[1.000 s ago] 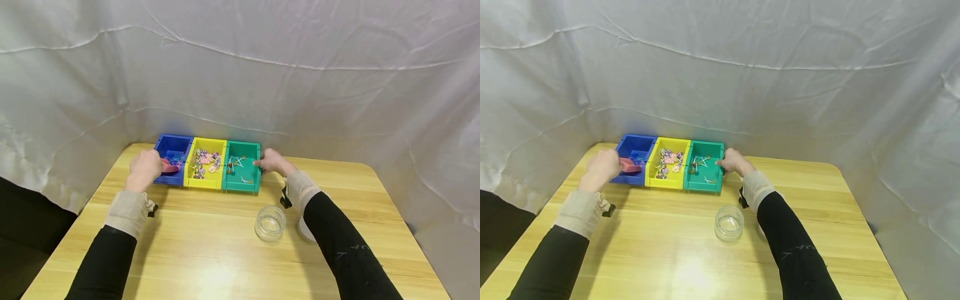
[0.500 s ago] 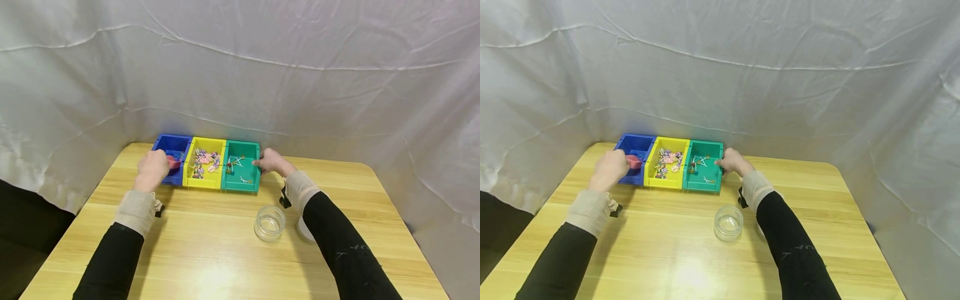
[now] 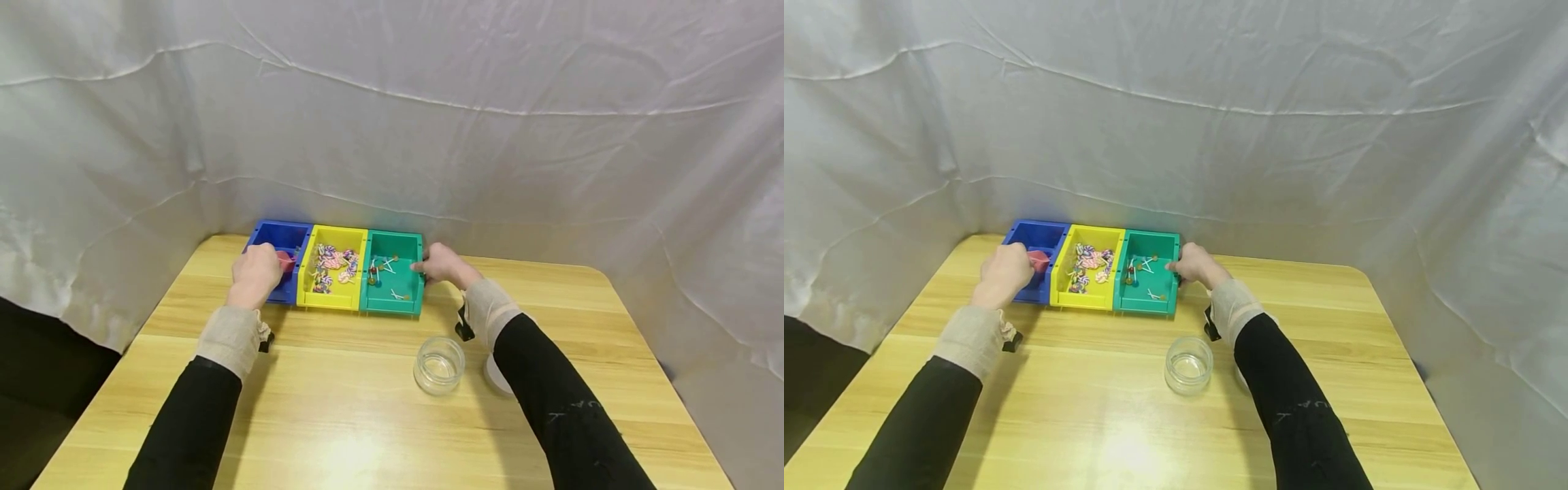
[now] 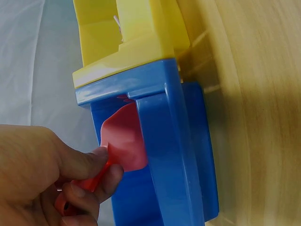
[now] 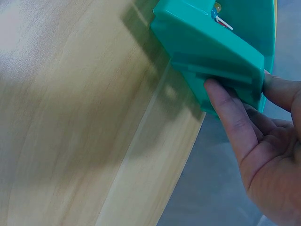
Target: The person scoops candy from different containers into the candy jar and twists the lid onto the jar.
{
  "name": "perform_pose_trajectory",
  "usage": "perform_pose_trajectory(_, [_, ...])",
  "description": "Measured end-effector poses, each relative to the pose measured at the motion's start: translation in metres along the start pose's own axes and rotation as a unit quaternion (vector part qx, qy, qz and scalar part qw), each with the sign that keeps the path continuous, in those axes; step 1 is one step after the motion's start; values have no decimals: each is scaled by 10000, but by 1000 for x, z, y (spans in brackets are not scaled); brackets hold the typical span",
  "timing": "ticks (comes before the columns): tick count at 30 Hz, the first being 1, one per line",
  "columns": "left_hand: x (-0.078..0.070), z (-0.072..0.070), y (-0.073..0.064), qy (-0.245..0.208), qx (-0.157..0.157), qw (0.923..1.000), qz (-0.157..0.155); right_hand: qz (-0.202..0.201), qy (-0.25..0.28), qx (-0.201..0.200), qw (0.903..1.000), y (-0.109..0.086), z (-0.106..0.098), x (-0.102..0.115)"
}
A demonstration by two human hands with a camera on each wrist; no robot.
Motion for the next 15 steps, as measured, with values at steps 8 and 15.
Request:
perform_pose_trajectory(8, [-1,2,8,11,1,10000,37,9,-45,-15,10000,-2,0,1])
perform_pose_trajectory(15, [3,6,11,-141,149,9998,-67,-28,15,36,10000,-4,1,0])
Point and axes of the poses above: each hand's wrist, its own y-axis towards the middle knuckle, its own z-axis out of the palm, x = y × z, the point moved 5 cm from there along y, towards the middle knuckle, and after that the axes turned 8 degrees about x, right-handed, at the moved point
